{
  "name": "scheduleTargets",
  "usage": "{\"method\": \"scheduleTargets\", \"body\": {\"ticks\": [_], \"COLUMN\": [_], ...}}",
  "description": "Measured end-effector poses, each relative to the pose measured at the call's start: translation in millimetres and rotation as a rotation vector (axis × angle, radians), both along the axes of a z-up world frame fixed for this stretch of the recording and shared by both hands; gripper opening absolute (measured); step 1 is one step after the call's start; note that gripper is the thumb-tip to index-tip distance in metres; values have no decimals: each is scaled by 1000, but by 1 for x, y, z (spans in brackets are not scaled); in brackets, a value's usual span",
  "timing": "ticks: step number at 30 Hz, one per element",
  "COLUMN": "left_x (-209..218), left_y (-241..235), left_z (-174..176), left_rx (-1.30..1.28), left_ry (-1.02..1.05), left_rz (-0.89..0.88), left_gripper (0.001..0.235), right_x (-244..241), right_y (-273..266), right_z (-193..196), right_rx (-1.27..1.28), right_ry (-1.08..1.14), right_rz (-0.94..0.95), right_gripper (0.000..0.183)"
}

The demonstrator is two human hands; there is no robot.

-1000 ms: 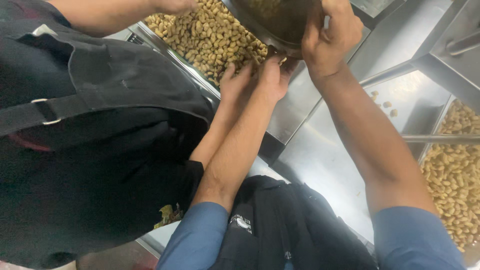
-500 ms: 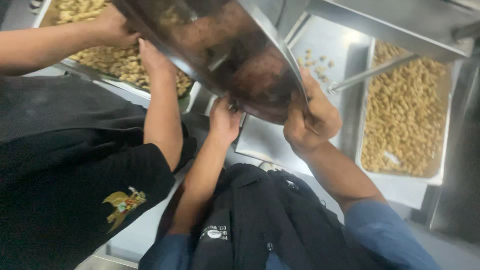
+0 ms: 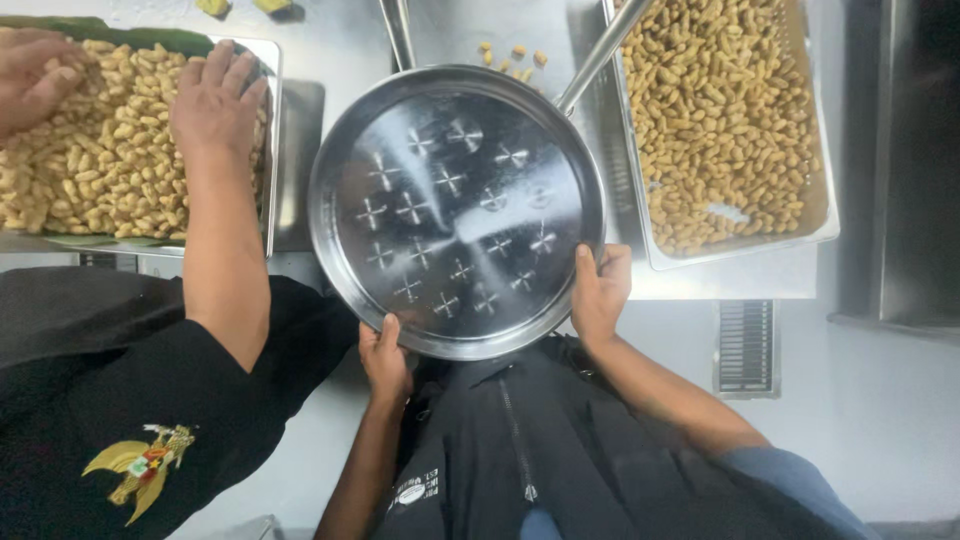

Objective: The person sorts peanuts by hand, transferring them from a large rectangular tray into a round metal bowl. They repeatedly scoop handfuls of peanuts and place them into the bowl, occasionally spreading them out.

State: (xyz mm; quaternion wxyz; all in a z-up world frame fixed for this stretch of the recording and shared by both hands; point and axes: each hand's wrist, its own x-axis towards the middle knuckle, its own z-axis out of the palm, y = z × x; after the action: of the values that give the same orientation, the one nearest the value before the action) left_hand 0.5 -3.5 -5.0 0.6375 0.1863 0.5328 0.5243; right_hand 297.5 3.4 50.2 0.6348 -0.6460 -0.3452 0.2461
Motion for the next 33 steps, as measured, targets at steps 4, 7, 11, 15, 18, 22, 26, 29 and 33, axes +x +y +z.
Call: {"method": "scheduleTargets", "body": {"ticks": [4,7,11,15,18,22,26,29,33], "left_x": [0,7,20,36,34,31,23,33,31], "left_y": [-7,-11,-10,4,14,32,49,38,30], "left_z": [-14,-21,-21,-24,-31,-32,-33,-49,-58], "left_rx": [41,3,6,33,57,-153,-12,-85,50], "left_ry": [590,710,781,885,886,613,777,788,903], "left_rz": [-124,-144,-179,-266,-343,-413,-476,-478,-426], "left_gripper": [25,26,27,27,28,33,37,44,47], "right_x": [14,24,39,59,65,72,72,99,175], "right_y": [-12,-19,-25,-24,-27,-32,-44,-63,-68], "right_z": [-30,-51,-75,-82,-81,-68,-41,-18,3], "right_rx": [-216,-319,-420,-524,-579,-534,-588,-491,-298], "right_ry": [-66,-119,-194,-353,-443,-338,-170,-61,-448], "right_rz": [-73,-94,-129,-170,-125,-51,-108,-281,-472], "right_gripper": [17,18,23,26,28,33,25,19,11]}}
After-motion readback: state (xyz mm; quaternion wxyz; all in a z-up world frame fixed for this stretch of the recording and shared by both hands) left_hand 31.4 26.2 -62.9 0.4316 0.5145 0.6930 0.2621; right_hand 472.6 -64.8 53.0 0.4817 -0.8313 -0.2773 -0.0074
